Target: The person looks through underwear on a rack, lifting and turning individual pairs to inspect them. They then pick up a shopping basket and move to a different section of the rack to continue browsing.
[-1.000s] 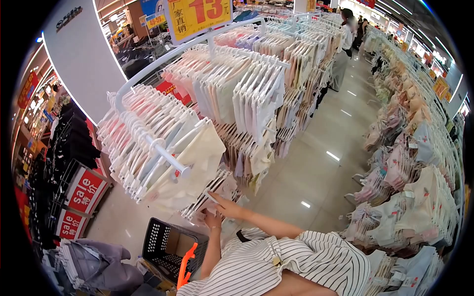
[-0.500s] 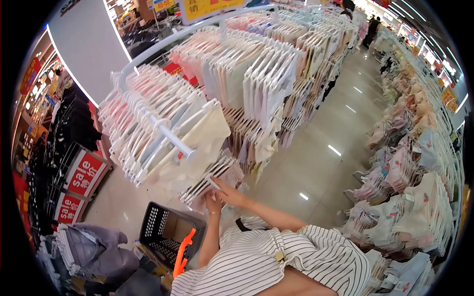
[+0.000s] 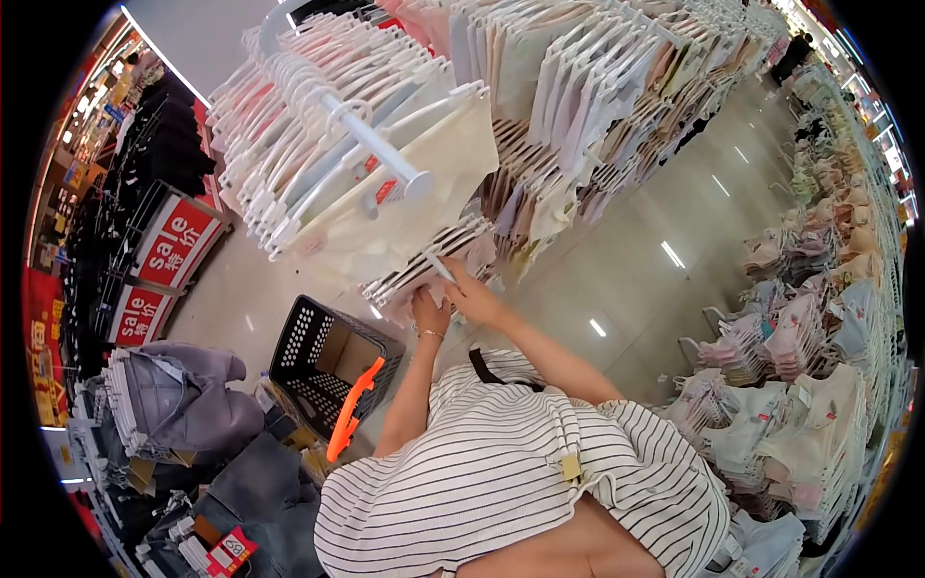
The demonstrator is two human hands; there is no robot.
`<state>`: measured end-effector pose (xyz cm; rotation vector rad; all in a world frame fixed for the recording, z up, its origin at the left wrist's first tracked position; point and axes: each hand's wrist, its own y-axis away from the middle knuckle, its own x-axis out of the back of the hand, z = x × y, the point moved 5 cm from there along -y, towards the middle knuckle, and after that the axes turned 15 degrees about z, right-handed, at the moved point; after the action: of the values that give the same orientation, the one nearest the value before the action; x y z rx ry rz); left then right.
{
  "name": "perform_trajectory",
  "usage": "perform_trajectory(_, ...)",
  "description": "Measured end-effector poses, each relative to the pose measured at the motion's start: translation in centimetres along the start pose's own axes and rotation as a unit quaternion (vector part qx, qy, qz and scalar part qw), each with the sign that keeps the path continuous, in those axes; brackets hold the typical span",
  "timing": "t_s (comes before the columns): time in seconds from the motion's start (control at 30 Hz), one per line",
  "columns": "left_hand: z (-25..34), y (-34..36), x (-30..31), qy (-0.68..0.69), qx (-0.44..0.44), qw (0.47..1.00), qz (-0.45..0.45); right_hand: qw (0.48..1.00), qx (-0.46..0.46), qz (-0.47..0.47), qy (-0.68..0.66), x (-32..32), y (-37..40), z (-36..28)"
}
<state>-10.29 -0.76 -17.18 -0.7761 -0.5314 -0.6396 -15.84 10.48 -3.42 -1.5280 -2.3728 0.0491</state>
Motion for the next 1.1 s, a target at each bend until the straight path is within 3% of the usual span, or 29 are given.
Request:
perform_trajectory(0.13,-4.5,4.2,-4.3,-0.041,0.053,0.966,-0.250,1.000,-0.004,-0.006,-0.004,-0.8,0.1,2.0)
perform_trajectory(0.2,-6.2,6.1,-5.6,-0.059,0.076,0.943,-0.318,1.000,-0.018,-0.015,0.000,-0.9,0.0,2.5)
perform_trajectory(0.4,-7.0,8.2,-5.9,-0.088,0.061,0.901,-0.421,0.995,-0.081,-0.059,0.007,-0.4,0.4,1.7)
perform_trajectory(0.43,-7.6,8.6,-6.3,-0.081,0.068,0.895,-0.434,0.998,-0.052,-0.046,0.014,-0.4,0.3,1.5)
perform_trajectory(0.5,-9.9,10.0,-8.3,-0.115,0.020,0.909,-0.400,0.999,0.006,-0.020,0.026,-0.6,0.2,1.8)
perform_trajectory(0.6,-11.7,11.4,-9.9,-0.151,-0.021,0.913,-0.378,0.996,-0.052,-0.063,0.047,-0.4,0.1,1.6)
perform_trajectory(0.7,-11.0,12.1,-10.0,-0.136,-0.027,0.902,-0.408,0.998,-0.024,-0.042,0.040,-0.6,0.1,1.8)
perform_trajectory(0.93,-3.6,9.8,-9.2,0.085,0.072,0.868,-0.484,0.992,-0.073,-0.091,0.056,-0.3,-0.1,1.4)
perform_trajectory(1.03,1.3,7.0,-7.7,0.273,0.112,0.891,-0.346,0.997,-0.025,-0.061,0.048,-0.4,0.1,1.6)
perform_trajectory(1.1,3.6,5.1,-6.9,0.326,0.108,0.889,-0.302,0.999,0.020,-0.016,0.047,-0.5,0.1,2.0)
